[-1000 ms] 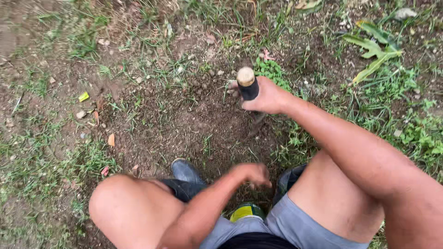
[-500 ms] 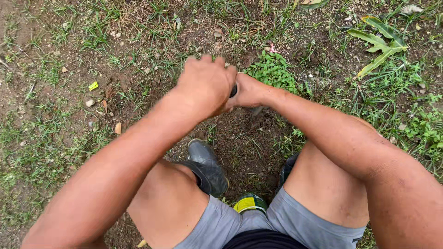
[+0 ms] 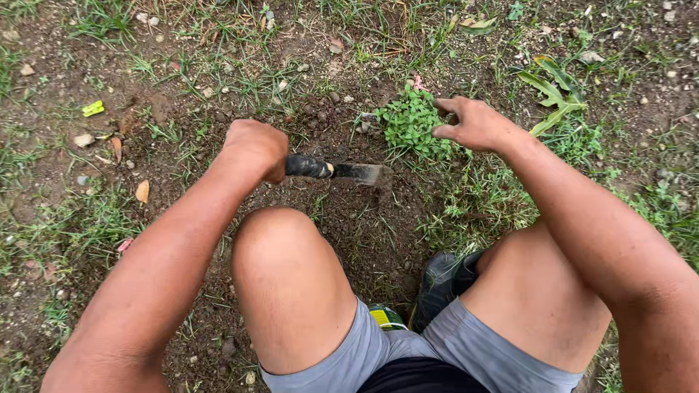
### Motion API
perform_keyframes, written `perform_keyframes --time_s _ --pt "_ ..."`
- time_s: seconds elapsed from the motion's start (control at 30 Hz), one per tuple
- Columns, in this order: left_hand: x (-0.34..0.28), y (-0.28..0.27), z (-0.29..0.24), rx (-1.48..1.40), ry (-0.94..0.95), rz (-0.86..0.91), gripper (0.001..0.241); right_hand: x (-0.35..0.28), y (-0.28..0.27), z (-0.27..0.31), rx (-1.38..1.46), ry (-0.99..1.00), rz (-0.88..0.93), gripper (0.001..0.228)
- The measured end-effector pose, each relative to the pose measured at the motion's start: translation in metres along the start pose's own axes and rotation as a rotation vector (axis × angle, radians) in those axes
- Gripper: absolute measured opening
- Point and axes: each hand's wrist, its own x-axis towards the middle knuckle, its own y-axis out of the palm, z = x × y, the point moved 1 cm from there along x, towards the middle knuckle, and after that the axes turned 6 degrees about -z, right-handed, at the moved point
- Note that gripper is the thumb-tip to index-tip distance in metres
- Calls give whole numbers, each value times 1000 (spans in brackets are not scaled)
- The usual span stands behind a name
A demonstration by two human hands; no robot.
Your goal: The person clears grass and weeds from a patch of dirt using a brush hook and by pulling them by hand.
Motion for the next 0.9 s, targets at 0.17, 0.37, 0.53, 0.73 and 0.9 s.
perform_keyframes --time_s 0.17,0.37,0.53,0.73,0.9 --pt "25 62 34 -89 -51 51 27 -20 -16 -1 -137 131 51 71" --pt "13 116 50 -316 -107 19 53 -36 -39 32 -288 61 36 74" --pt "-5 201 73 -501 -87 38 51 -14 -69 83 -267 116 10 65" --pt "-11 346 71 -963 -192 109 50 28 -2 56 -87 90 -28 56" --pt "-48 445 20 -1355 -257 14 66 70 127 -30 -220 221 173 55"
